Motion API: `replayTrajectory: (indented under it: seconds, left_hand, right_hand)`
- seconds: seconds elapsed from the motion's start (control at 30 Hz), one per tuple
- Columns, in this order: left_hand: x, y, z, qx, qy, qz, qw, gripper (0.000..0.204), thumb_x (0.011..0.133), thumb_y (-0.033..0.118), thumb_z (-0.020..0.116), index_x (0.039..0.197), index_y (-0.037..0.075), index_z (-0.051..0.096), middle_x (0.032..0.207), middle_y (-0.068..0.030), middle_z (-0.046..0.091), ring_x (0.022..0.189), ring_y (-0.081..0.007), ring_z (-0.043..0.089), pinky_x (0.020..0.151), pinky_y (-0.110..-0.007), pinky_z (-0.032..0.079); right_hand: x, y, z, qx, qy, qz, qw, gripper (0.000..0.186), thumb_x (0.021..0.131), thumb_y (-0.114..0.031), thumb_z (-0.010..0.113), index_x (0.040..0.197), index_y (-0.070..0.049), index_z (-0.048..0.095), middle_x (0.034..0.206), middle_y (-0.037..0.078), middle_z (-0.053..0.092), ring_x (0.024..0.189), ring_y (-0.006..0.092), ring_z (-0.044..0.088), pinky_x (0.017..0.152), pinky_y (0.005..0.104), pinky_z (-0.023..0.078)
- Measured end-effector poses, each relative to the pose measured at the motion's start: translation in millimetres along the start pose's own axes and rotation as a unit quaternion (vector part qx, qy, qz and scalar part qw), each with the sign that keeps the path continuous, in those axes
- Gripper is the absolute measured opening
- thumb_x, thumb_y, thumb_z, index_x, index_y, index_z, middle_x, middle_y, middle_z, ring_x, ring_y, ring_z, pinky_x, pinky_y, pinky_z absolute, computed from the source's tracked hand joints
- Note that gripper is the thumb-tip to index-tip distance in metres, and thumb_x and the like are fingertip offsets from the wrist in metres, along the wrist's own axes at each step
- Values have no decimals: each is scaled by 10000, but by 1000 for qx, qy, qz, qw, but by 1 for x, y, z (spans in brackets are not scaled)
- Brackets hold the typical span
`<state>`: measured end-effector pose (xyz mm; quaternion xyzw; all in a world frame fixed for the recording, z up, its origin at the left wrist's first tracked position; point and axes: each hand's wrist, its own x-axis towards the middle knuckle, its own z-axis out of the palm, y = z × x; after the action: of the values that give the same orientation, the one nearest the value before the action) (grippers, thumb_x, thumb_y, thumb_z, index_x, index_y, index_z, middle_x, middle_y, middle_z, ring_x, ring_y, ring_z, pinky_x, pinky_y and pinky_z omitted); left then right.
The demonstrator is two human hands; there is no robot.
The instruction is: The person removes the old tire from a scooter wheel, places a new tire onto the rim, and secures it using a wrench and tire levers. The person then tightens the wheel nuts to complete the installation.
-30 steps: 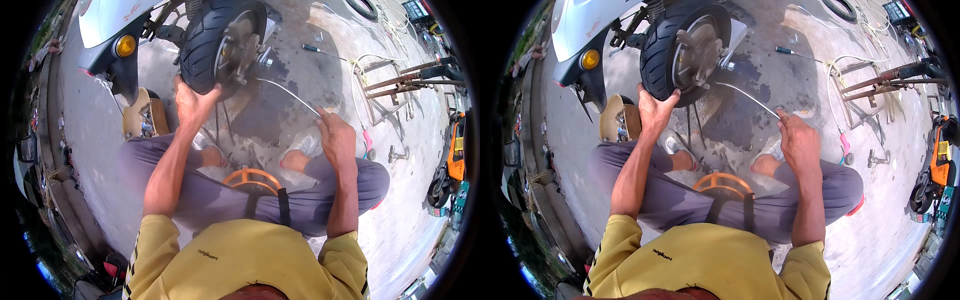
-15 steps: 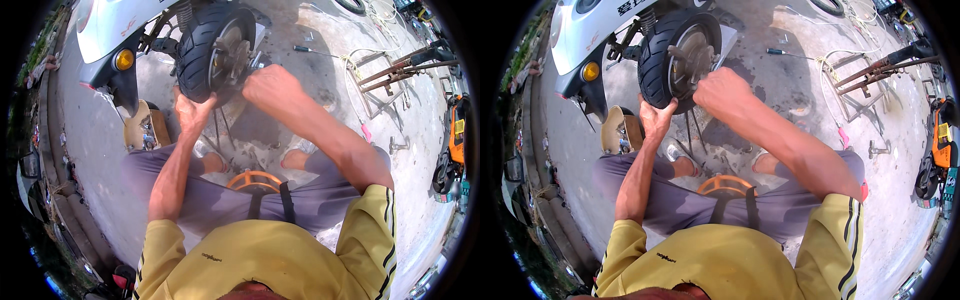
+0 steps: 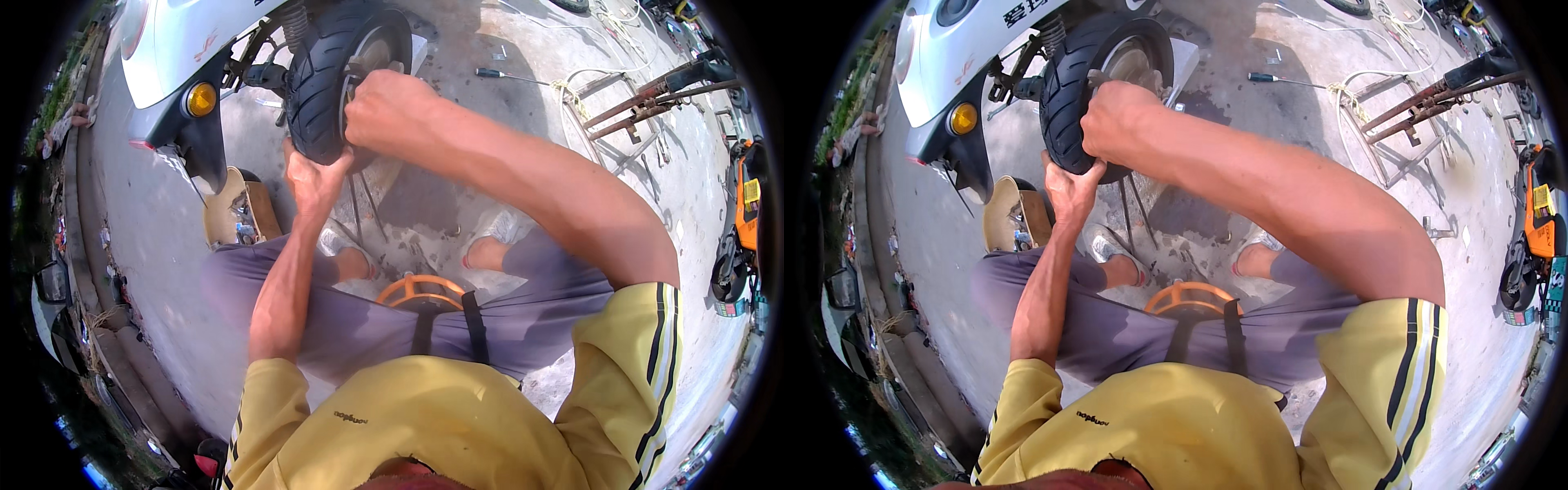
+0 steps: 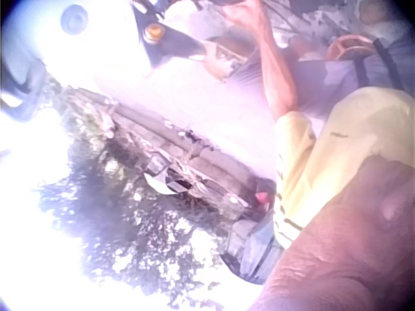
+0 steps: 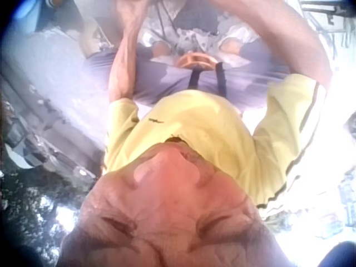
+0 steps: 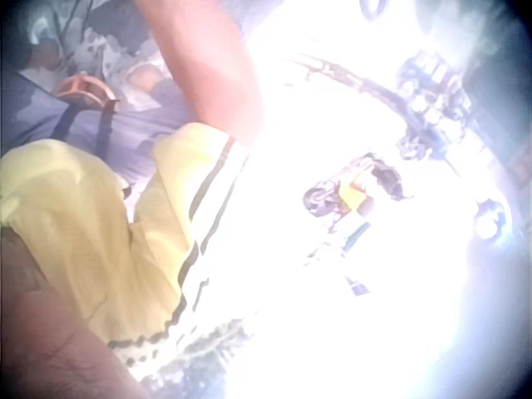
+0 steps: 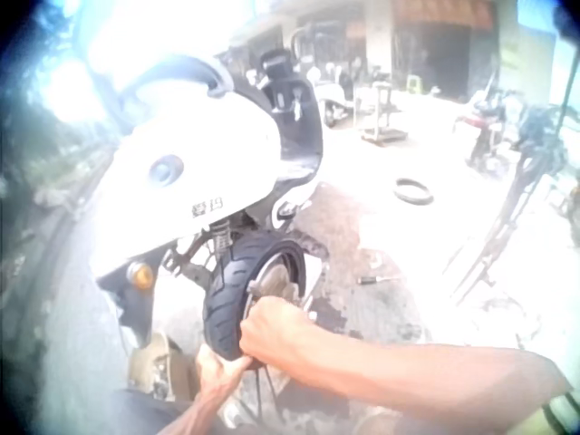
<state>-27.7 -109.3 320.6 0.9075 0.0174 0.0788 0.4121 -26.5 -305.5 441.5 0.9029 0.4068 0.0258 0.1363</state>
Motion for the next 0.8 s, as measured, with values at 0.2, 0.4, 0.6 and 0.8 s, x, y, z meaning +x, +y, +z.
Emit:
replayTrajectory:
  seconds: [0.2, 0.4, 0.6, 0.8]
  left_hand:
    - [-4, 11, -4, -39, -12, 4, 999, 659, 668, 310, 877, 1155, -26, 585, 1035, -235, 726, 968, -395, 728, 850, -474, 559]
    - [-6, 12, -7, -44, 1, 50, 998, 634, 689, 286, 872, 1137, -44, 567, 984, -230, 723, 896, -387, 726, 827, -463, 558]
    - [-4, -2, -6, -61, -5, 59, 996, 629, 674, 262, 885, 1133, -48, 587, 1014, -233, 724, 912, -392, 734, 818, -461, 570]
    - [-1, -9, -6, -51, 8, 66, 996, 691, 679, 276, 887, 1191, -44, 551, 1019, -235, 722, 941, -397, 727, 846, -464, 564]
  right_hand:
    - [-4, 19, 17, 60, -20, -10, 998, 79, 823, -149, 700, 823, -119, 773, 794, 84, 752, 809, 290, 747, 710, 400, 590]
    - [-96, -58, 71, 285, -21, 345, 894, 226, 969, -241, 652, 1036, -50, 750, 1012, 212, 730, 883, 380, 726, 745, 481, 571]
    - [-110, -136, 143, 445, 105, 496, 739, 302, 1000, -284, 633, 1202, -92, 747, 1061, 172, 734, 941, 393, 706, 818, 489, 547]
    - [-91, -204, 201, 576, 194, 538, 584, 367, 1023, -340, 618, 1229, -55, 721, 1092, 180, 742, 974, 373, 717, 851, 457, 546]
